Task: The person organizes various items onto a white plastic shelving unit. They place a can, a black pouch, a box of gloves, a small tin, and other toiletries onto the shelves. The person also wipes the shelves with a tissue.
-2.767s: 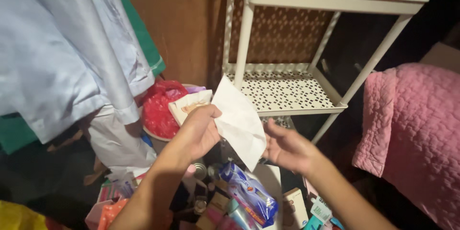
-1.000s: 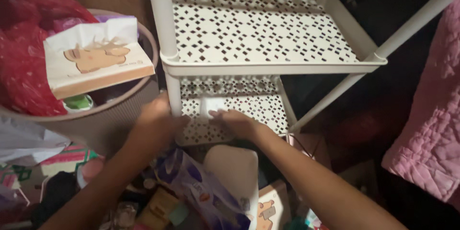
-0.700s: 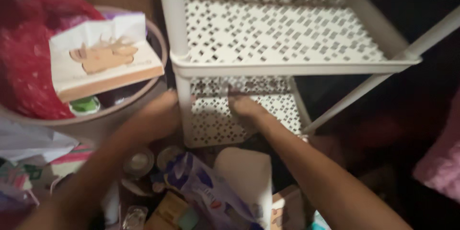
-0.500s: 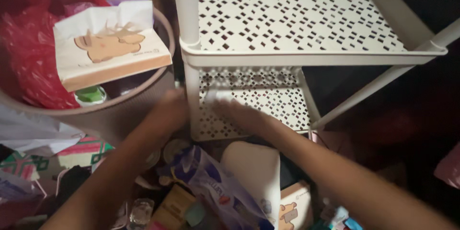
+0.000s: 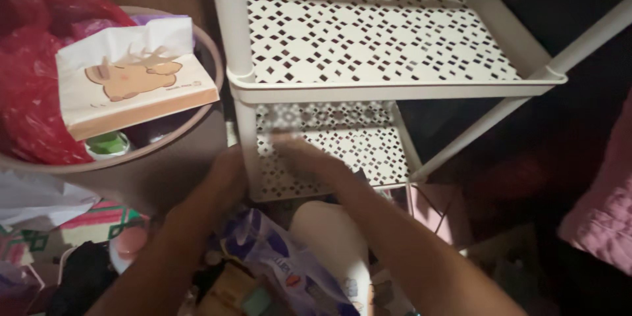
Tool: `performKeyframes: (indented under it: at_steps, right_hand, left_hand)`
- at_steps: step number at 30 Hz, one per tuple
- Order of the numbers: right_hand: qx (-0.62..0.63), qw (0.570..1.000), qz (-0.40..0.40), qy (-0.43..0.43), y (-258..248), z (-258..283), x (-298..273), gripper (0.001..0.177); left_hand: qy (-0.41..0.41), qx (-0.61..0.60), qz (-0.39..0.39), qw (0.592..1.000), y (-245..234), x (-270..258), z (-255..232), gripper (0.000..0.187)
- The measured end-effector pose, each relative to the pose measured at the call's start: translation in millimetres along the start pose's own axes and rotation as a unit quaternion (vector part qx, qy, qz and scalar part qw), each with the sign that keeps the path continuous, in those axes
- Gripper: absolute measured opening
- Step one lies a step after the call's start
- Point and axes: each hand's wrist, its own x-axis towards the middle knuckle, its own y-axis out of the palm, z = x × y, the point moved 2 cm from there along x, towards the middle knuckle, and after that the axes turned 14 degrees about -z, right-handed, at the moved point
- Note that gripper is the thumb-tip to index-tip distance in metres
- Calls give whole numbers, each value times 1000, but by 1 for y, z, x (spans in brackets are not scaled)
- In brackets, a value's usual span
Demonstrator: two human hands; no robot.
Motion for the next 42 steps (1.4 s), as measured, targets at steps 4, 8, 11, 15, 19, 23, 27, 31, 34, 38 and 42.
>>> performKeyframes:
  at_steps: [4,8,11,15,19,23,27,31,34,38,42]
  right_hand:
    - [-61,924,-117,-359,-14,1,-38,49]
    - [195,882,172,392,-86,-70,-61,58]
    - [-7,933,151,326,-133,-95,-68,51]
    - [-145,963,61,218,-111,-94,-37,44]
    - [-116,985,-17,127,-41,-47,13,43]
    - [-95,994,-61,13,-1,19,42,49]
    - [-105,991,-62,-58,5,27,41,59]
    - [-242,963,-86,-78,-16,-15,37,61]
    - [-176,981,-3,83,-43,-33,13,49]
    - [-221,964,84,122,-91,-68,-4,55]
    - [-189,951,73,233,-121,-110,-47,59]
  left_hand:
    - [-157,-106,-73,979,9,-14,-19,30]
    - [-112,-179,3,977,18,-26,-32,39]
    - [-95,-169,18,981,14,-24,-32,43]
    - [-112,-142,-3,984,18,-25,-40,41]
    - [-71,-83,4,994,24,-18,-41,34]
    - [-91,-170,-5,981,25,16,-22,25]
    - [25,16,18,999,20,30,-14,24]
    - [-61,-94,18,994,26,45,-20,27]
    - [-82,-120,24,989,30,39,-24,29]
    - [-108,-175,14,979,33,26,-44,32]
    - [-97,-74,-50,991,38,-18,-73,34]
